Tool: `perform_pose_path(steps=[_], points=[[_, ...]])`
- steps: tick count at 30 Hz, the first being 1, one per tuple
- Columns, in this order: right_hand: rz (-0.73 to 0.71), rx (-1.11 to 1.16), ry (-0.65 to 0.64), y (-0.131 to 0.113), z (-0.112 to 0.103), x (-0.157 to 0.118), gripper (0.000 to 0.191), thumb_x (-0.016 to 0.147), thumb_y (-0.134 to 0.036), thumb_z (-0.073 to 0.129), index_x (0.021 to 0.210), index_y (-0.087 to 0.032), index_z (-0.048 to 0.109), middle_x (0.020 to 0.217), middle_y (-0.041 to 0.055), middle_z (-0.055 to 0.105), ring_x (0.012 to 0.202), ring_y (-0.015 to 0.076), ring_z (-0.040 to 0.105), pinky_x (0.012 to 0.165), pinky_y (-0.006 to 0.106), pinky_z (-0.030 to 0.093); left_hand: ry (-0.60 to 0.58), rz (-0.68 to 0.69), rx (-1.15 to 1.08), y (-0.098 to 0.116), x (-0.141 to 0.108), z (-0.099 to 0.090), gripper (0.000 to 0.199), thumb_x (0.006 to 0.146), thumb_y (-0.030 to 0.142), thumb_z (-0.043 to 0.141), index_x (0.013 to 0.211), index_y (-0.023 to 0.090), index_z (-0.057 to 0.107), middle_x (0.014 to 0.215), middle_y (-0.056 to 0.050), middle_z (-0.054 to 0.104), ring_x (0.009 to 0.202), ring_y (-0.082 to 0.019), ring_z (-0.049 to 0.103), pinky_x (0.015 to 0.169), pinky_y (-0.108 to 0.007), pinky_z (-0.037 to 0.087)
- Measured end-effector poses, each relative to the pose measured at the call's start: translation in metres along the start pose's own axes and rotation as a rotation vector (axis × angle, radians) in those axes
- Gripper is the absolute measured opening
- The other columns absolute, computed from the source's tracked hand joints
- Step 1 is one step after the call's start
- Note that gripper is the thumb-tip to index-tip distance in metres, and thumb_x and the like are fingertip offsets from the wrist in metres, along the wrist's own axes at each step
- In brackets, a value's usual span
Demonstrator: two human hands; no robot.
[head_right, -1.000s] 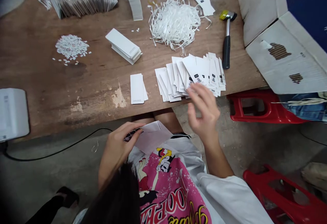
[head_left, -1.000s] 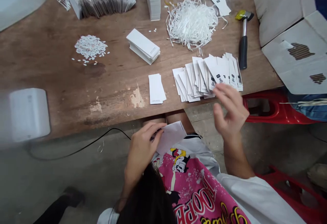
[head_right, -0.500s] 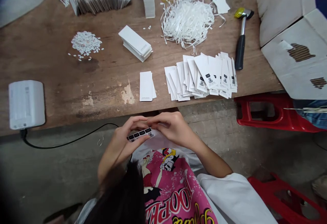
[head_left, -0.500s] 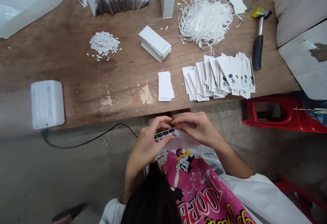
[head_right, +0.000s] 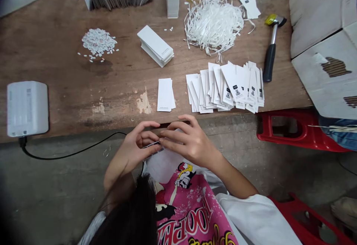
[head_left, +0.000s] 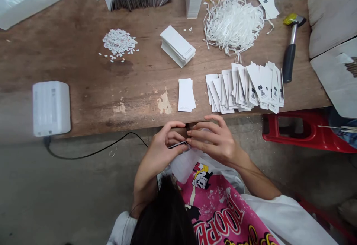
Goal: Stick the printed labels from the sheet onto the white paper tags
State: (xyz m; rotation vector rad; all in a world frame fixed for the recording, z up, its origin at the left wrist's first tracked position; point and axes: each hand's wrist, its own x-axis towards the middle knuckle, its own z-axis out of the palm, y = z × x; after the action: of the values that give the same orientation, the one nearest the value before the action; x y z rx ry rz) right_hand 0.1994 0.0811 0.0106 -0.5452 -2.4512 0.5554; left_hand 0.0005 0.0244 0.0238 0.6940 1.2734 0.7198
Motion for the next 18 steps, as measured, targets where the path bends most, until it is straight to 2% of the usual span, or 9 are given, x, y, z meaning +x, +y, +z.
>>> perform_pose_path(steps=[3,8,11,14,18], points=[[-0.030,0.038,-0.037,0.000,-0.002,0.003,0.020,0.088,-0.014,0.061,0.107,-0.020,0.066,0.105,0.0052,0.073,0.103,0.0195,0.061,0.093,0.046,0.044,-0.023,-0.026,-0.025,-0.001,0.001,-0.003,0.051,0.072,0.021,0.074,0.116,0.023,0.049,0.078,0.003,0.066,0.073,-0.012,0.067,0.068,-0.022,0.052],[0.003,0.168,-0.177,0.000,-0.010,0.015,0.020,0.092,-0.014,0.055,0.109,-0.014,0.065,0.097,0.0088,0.071,0.099,0.0200,0.060,0.083,0.040,0.047,-0.077,-0.066,-0.064,-0.003,0.004,-0.003,0.055,0.069,0.019,0.076,0.117,0.024,0.051,0.074,0.005,0.065,0.070,-0.012,0.067,0.066,-0.022,0.052],[0.002,0.236,-0.219,0.003,-0.015,0.019,0.019,0.092,-0.015,0.055,0.108,-0.018,0.066,0.097,0.0072,0.071,0.100,0.0187,0.060,0.084,0.039,0.046,-0.098,-0.075,-0.077,-0.003,0.006,-0.003,0.059,0.066,0.016,0.077,0.119,0.024,0.051,0.071,0.005,0.065,0.069,-0.013,0.068,0.068,-0.025,0.054],[-0.026,0.310,-0.229,0.007,-0.022,0.024,0.012,0.091,-0.016,0.057,0.096,-0.019,0.068,0.101,0.0065,0.071,0.103,0.0184,0.059,0.086,0.038,0.046,-0.166,-0.092,-0.105,-0.003,0.009,-0.004,0.064,0.064,0.016,0.079,0.121,0.023,0.050,0.073,0.004,0.066,0.070,-0.014,0.069,0.067,-0.024,0.055],[-0.016,0.335,-0.359,0.012,-0.028,0.032,0.016,0.094,-0.019,0.054,0.099,-0.016,0.068,0.099,0.0085,0.070,0.097,0.0181,0.059,0.084,0.037,0.045,-0.218,-0.093,-0.173,-0.006,0.013,-0.005,0.070,0.063,0.015,0.081,0.124,0.024,0.047,0.073,0.004,0.067,0.070,-0.014,0.069,0.065,-0.023,0.055]])
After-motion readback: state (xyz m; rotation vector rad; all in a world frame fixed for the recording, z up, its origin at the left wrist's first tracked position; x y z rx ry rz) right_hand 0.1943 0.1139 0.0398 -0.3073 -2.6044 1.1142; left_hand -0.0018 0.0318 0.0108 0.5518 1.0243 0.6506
